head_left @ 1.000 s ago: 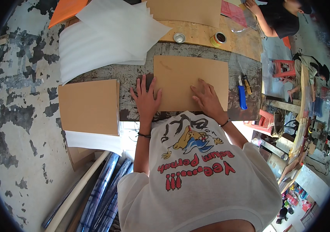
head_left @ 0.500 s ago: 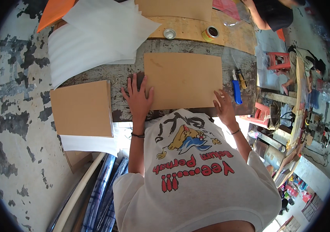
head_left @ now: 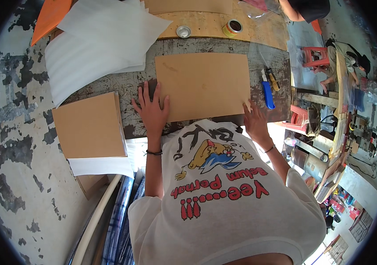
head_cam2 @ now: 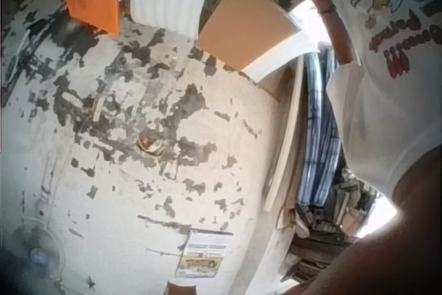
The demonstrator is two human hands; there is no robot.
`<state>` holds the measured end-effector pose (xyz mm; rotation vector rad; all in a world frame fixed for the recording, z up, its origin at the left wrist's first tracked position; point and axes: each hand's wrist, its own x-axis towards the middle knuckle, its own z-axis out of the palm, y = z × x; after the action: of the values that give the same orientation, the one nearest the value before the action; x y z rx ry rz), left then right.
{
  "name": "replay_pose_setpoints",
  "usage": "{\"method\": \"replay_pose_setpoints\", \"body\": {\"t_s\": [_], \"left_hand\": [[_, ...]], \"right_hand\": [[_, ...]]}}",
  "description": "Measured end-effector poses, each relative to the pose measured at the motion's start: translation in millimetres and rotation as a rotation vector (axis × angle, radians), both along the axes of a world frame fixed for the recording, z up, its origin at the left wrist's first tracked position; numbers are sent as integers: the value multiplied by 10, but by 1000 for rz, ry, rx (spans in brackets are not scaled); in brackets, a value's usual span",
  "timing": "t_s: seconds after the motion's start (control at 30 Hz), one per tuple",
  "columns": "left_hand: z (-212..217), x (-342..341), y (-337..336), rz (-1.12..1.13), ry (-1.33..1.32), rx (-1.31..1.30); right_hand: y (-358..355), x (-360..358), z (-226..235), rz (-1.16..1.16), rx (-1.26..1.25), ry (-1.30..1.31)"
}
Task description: The person applies glue from a container onto cardboard pieces by hand, attaches foam sheets to the cardboard pieces, and stacks the assembled pieces.
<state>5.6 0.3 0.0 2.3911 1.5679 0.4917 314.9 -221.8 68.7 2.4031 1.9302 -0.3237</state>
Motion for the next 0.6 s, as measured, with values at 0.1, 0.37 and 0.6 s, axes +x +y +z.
{"method": "replay_pose_setpoints", "body": {"t_s": [0.1, 0.37, 0.6], "left_hand": [[-1, -10, -4, 4, 3, 7], [0, -13, 10, 3, -2, 9], [-16, -14, 9, -1, 6, 3]], "right_hand": [[20, -53, 23, -11, -79, -68], [13, -194, -101, -2, -113, -104], [135, -255, -73, -19, -72, -194]]}}
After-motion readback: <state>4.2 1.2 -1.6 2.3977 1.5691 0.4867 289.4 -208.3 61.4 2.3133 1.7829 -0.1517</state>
